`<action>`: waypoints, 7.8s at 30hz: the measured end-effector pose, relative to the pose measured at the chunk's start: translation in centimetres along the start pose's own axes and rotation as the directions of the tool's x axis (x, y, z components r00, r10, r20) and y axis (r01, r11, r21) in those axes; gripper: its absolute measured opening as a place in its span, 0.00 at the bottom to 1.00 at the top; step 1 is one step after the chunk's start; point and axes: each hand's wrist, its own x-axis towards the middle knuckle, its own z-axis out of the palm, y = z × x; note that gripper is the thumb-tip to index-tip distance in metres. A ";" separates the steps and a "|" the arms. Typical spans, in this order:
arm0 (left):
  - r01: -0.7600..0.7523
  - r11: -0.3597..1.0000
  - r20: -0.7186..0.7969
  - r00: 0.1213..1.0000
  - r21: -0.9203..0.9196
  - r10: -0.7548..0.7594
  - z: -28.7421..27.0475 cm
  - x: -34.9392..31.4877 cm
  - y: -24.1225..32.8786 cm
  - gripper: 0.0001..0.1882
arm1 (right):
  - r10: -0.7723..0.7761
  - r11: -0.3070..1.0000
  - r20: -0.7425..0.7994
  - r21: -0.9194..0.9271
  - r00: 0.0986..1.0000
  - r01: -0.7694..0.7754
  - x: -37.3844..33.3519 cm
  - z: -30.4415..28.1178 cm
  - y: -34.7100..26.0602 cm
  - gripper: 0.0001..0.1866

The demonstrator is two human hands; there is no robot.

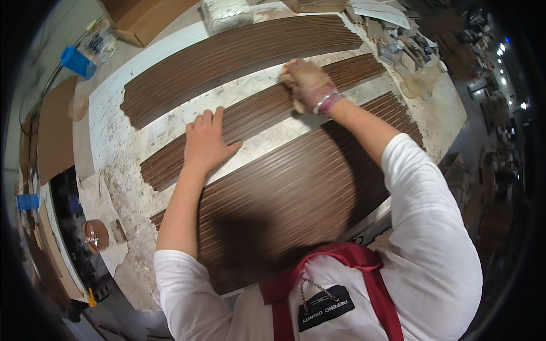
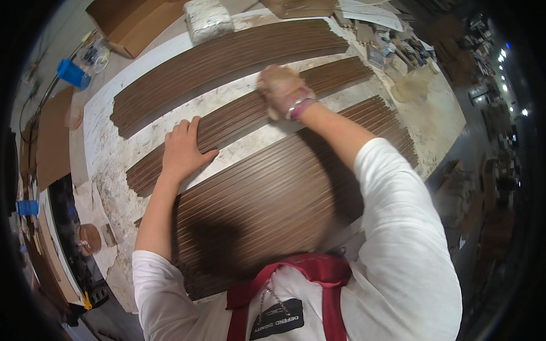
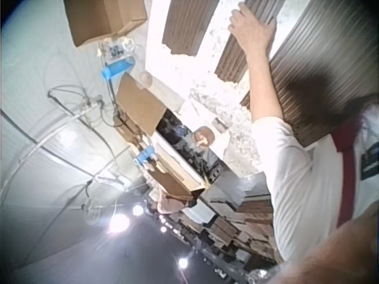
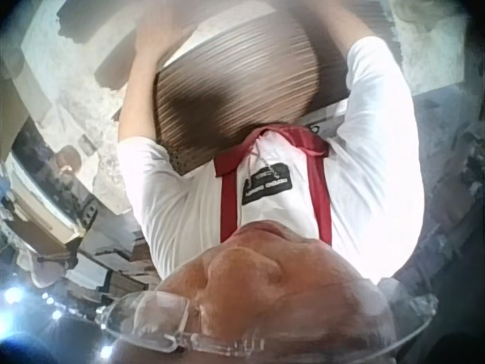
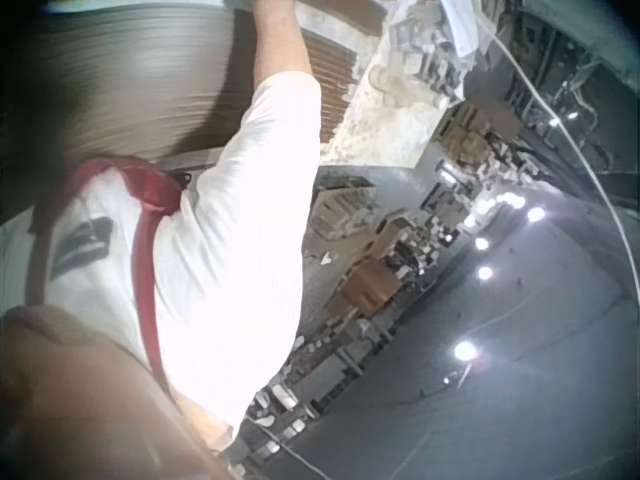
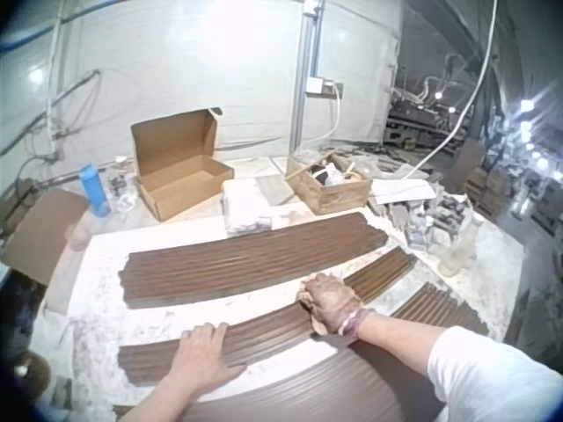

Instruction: The person applies a liquid from a plastic bottle onto a cloth and wipes the surface of several wooden strips on a workbench.

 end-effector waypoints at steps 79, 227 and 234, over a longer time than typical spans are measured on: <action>-0.094 0.992 -0.412 0.910 -0.085 0.051 6.6 2.7 9.7 0.28 | -0.887 0.409 -0.039 0.396 0.460 0.822 5.0 6.5 -30.6 0.08; 0.290 0.797 0.076 0.952 -0.530 -0.297 -3.4 -17.1 -12.7 0.11 | -0.553 0.764 0.147 0.482 0.820 0.429 -0.6 4.1 -24.2 0.08; 0.436 0.616 0.180 0.883 -0.656 -0.434 -2.8 -17.8 -13.6 0.12 | -0.542 0.769 0.131 0.476 0.830 0.428 0.0 5.7 -28.7 0.07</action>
